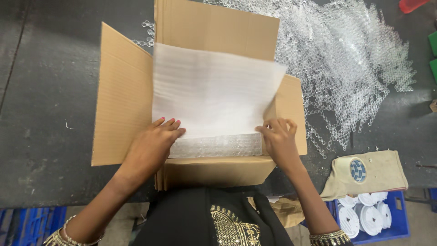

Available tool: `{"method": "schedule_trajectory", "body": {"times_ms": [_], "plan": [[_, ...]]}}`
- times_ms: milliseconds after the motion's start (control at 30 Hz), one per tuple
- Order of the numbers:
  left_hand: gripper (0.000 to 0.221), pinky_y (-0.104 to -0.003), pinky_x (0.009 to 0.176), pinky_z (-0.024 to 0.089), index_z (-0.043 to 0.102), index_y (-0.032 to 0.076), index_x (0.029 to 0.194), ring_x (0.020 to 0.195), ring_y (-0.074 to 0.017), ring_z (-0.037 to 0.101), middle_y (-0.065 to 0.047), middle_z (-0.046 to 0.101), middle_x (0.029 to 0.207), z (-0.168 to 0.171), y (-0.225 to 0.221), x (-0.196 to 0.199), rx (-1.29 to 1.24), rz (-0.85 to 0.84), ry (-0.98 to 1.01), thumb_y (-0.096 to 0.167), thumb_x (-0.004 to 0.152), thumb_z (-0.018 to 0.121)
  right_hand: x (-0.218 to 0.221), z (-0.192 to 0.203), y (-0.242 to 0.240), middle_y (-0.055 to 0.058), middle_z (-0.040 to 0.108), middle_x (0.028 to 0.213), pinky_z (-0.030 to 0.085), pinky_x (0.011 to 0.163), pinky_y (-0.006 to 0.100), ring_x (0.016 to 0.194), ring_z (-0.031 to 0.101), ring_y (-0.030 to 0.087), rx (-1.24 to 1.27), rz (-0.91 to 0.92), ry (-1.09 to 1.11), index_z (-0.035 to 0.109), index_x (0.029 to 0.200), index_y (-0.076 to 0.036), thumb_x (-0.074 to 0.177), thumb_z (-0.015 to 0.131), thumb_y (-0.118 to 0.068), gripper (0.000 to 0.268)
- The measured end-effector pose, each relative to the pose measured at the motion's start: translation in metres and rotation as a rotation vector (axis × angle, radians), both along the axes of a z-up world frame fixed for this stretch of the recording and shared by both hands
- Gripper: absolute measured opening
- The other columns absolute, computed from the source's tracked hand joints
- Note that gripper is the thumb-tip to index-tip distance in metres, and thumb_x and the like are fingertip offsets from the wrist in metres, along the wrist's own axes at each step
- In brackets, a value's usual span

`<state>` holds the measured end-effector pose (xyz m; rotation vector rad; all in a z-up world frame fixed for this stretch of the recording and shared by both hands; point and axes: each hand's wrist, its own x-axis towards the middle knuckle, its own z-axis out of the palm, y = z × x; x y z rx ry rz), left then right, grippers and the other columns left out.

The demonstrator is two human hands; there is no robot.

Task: The person places items into a cardboard box lined with bubble wrap, adds a layer of white foam, and packs additional items on top of the foam.

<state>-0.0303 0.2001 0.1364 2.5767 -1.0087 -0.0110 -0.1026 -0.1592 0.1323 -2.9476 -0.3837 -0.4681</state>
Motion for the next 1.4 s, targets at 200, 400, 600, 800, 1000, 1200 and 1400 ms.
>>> {"method": "schedule_trajectory", "body": {"times_ms": [200,400,600,800,1000,1200,1400], "plan": [[0.029,-0.043,0.11,0.043,0.073,0.004,0.101,0.121,-0.0279,0.064,-0.017,0.07,0.123,-0.019,-0.014,0.002,0.058,-0.019,-0.061,-0.006,0.077,0.058,0.0,-0.002,0.0,0.002,0.061,0.102,0.032,0.105,0.051,0.107,0.059,0.022,-0.054,-0.015,0.081,0.077,0.099,-0.014,0.082,0.069,-0.002,0.023],[0.016,-0.041,0.112,0.044,0.072,0.009,0.082,0.098,-0.0268,0.071,-0.013,0.074,0.092,-0.04,-0.021,-0.002,0.324,0.007,0.027,0.0,0.085,0.058,-0.009,-0.006,0.003,0.004,0.059,0.101,0.033,0.105,0.05,0.107,0.058,0.021,-0.027,-0.031,0.066,0.078,0.105,-0.013,0.084,0.066,0.0,0.028],[0.047,-0.044,0.119,0.038,0.076,0.004,0.089,0.094,-0.0328,0.072,-0.02,0.073,0.091,-0.037,-0.044,-0.001,0.477,0.05,0.373,0.048,0.097,0.059,-0.008,-0.002,-0.006,0.004,0.061,0.103,0.032,0.106,0.052,0.113,0.056,0.026,-0.184,0.01,0.256,0.079,0.1,-0.017,0.078,0.064,-0.001,0.032],[0.068,-0.046,0.107,0.045,0.078,0.006,0.098,0.108,-0.0377,0.066,-0.022,0.071,0.104,-0.049,-0.043,-0.002,0.459,0.12,0.38,0.066,0.098,0.046,-0.008,0.01,-0.01,0.003,0.068,0.097,0.028,0.111,0.053,0.109,0.058,0.023,-0.17,0.065,0.447,0.078,0.106,-0.018,0.082,0.068,-0.017,0.027],[0.045,-0.051,0.092,0.049,0.078,0.01,0.102,0.107,-0.0404,0.065,-0.026,0.069,0.11,-0.077,-0.034,-0.007,0.185,0.096,-0.034,0.048,0.088,0.057,0.004,0.021,0.002,0.004,0.072,0.099,0.034,0.109,0.047,0.106,0.064,0.024,-0.163,0.008,0.716,0.078,0.102,-0.018,0.097,0.06,-0.04,0.029],[0.044,-0.044,0.086,0.057,0.079,0.01,0.092,0.097,-0.0319,0.073,-0.015,0.076,0.098,-0.054,-0.035,-0.013,0.41,0.161,0.415,0.047,0.099,0.057,0.056,0.009,0.019,0.009,0.07,0.106,0.052,0.089,0.046,0.101,0.066,0.031,-0.035,-0.005,0.622,0.073,0.111,-0.014,0.099,0.06,-0.035,0.027],[0.044,-0.045,0.08,0.058,0.078,0.008,0.091,0.09,-0.033,0.073,-0.016,0.075,0.094,-0.055,-0.043,-0.01,0.395,0.184,0.456,0.047,0.098,0.059,0.115,-0.015,0.023,0.015,0.069,0.108,0.054,0.083,0.048,0.104,0.067,0.035,-0.166,-0.052,0.355,0.067,0.108,-0.008,0.081,0.079,-0.03,0.038]]}}
